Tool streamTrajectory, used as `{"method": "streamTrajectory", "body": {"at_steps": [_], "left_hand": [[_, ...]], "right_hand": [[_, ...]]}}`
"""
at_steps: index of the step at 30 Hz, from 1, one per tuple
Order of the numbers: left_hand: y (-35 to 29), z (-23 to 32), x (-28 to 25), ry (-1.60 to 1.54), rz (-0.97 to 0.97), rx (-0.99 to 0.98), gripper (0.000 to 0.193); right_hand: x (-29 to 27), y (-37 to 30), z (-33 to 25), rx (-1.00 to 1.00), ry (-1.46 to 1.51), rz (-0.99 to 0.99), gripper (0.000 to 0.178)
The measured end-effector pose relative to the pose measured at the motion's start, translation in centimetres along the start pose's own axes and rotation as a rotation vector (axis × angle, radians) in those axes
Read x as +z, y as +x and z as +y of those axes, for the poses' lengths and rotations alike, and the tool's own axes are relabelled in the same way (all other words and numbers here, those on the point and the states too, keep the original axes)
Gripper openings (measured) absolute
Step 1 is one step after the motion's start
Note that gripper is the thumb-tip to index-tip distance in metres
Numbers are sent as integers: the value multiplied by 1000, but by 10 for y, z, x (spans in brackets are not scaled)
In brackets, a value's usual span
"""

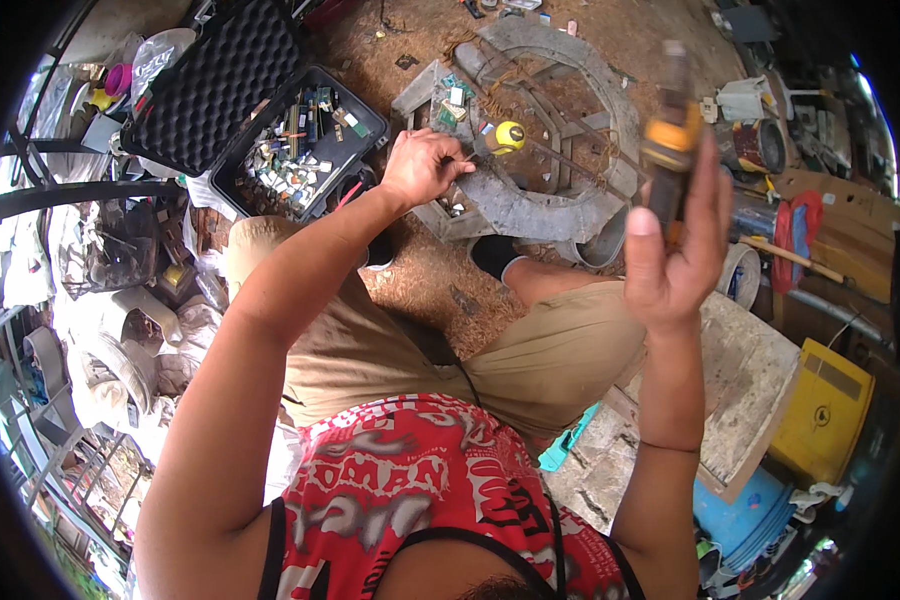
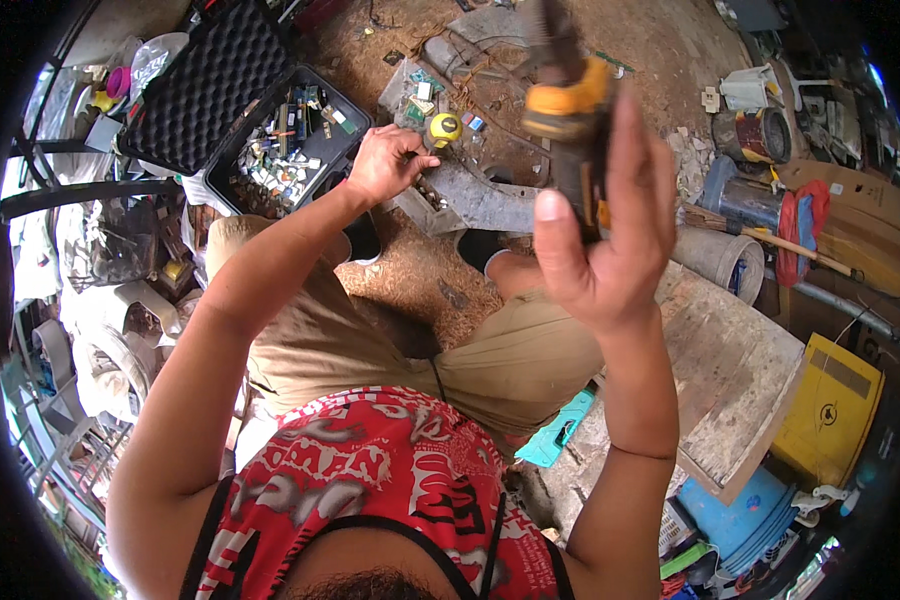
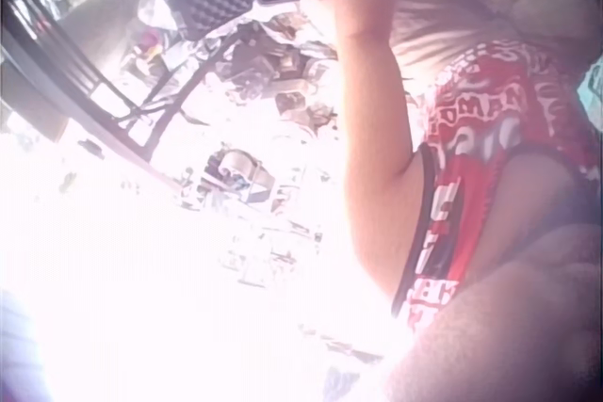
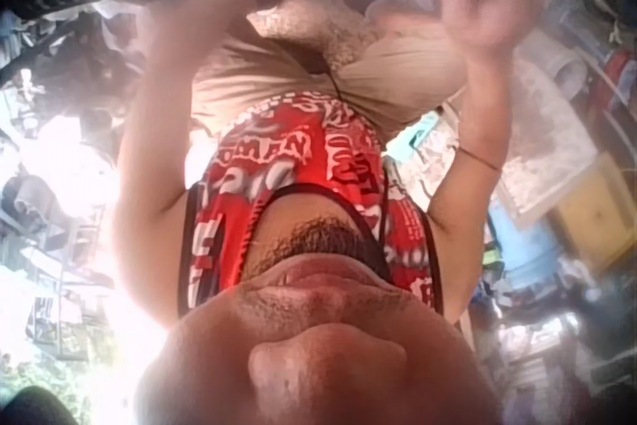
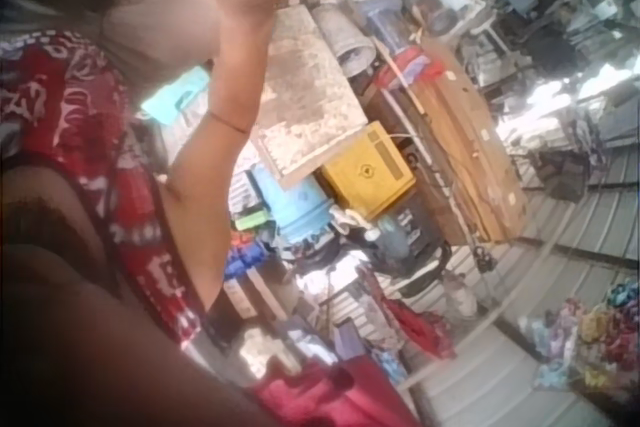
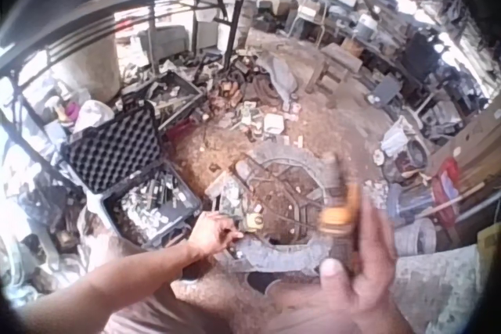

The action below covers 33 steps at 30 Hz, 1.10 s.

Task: The person disassembles a small electronic component using a screwdriver and pliers while sitting on the floor.

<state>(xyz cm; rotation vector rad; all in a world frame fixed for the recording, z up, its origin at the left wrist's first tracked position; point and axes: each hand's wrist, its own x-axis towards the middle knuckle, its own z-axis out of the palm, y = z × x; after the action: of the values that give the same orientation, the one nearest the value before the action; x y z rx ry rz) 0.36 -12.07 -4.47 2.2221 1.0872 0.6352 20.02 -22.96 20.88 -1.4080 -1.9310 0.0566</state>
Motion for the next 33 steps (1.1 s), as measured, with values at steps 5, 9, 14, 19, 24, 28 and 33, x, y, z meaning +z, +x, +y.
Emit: {"method": "streamTrajectory", "body": {"at_steps": [5,9,14,19,24,28,33], "left_hand": [[1,-3,5,-63,49,20,26],[2,-3,4,-26,41,15,27],[-1,1,0,-32,21,-12,28],[2,2,-1,3,8,8,28],[-5,-2,3,-29,69,31,26],[-2,2,-4,18,77,56,27],[17,19,-36,52,128,112,25]], "right_hand": [[39,-33,25,17,-95,-370,69],[7,-5,10,-28,-109,-9,69],[31,-14,19,3,-98,-327,71],[38,-31,23,96,-76,-57,70],[59,-57,36,219,-59,-272,65],[76,-84,57,436,-168,-185,60],[142,-122,83,429,-191,-449,59]]}}
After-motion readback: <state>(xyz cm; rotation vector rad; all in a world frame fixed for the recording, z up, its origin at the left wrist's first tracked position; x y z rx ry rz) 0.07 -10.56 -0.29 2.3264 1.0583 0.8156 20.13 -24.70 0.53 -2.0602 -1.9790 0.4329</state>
